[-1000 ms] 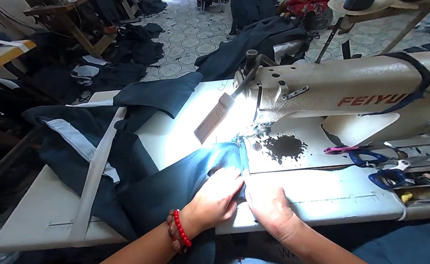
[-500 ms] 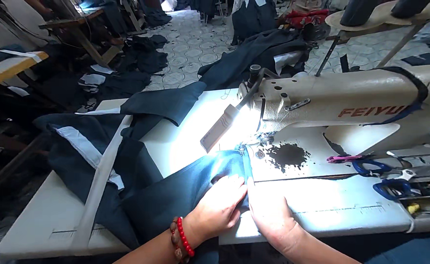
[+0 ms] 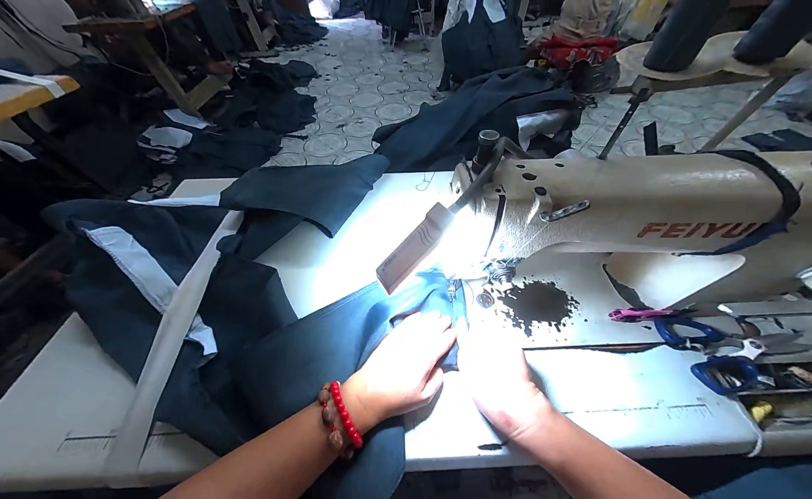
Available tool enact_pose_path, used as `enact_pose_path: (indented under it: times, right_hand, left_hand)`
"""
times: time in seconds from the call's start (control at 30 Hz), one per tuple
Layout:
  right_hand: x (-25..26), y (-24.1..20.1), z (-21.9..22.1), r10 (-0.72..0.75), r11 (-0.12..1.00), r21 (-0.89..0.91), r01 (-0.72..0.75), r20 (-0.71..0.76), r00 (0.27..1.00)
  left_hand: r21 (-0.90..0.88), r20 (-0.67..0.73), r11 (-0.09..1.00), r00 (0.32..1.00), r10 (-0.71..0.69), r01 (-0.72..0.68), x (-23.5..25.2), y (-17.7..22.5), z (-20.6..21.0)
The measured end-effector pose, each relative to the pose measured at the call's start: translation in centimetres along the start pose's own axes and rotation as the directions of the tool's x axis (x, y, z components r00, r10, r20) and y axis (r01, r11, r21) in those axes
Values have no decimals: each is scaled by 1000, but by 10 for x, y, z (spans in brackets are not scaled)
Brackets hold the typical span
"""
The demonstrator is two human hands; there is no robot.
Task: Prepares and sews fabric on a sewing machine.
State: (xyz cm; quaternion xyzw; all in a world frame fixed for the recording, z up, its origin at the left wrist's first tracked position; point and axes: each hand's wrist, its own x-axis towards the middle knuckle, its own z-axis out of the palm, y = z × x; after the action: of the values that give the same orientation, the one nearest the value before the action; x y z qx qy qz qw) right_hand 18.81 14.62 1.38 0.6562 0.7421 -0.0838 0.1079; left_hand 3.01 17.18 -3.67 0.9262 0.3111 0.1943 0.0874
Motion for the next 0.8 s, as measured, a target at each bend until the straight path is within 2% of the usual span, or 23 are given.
enact_pose_path:
  times: [0.17,0.27,0.33,0.4,0.47,0.5,0.53,0.6,0.67,0.7,0.8]
  right_hand:
    - [19,-4,-18,59,995,73,-68,117,991]
    - [27,-3,-13,79,994,66,-84,70,994]
    - [25,-5,-10,131,985,109,-134,27,991]
    - [21,-10,-12,177,977,120,-178,20,984]
    - [18,-7,-13,149,981,130,-146,-19,989]
    - [17,-2,-10,121,977,187,-102,-91,988]
    - [18,6,-6,98,952,303,-37,-189,977]
    - [22,18,2,123,804,591,65,-271,955]
    - [28,22,14,131,554,814,177,-295,947]
    - [28,19,17,115,456,862,223,-305,945]
    - [27,9,27,114,367,878,308,-371,921]
  left_hand:
    - [-47,86,996,994,-65,69,15,-15,-7]
    - [-85,200,989,974,-105,123,23,-23,-14]
    - [-43,260,989,957,-126,142,25,-20,-20]
    - [59,211,981,959,-191,182,15,-2,-25]
    - [208,-38,952,975,-220,223,-7,29,-21]
    - [284,-144,928,968,-207,241,-20,43,-19]
    - [340,-179,899,957,-228,278,-33,55,-18]
    - [391,-175,841,927,-330,374,-53,67,-15]
    - [372,-282,827,900,-333,422,-64,58,-3]
    - [359,-334,835,893,-302,417,-66,51,0]
    - [273,-369,900,901,-228,339,-66,35,-10]
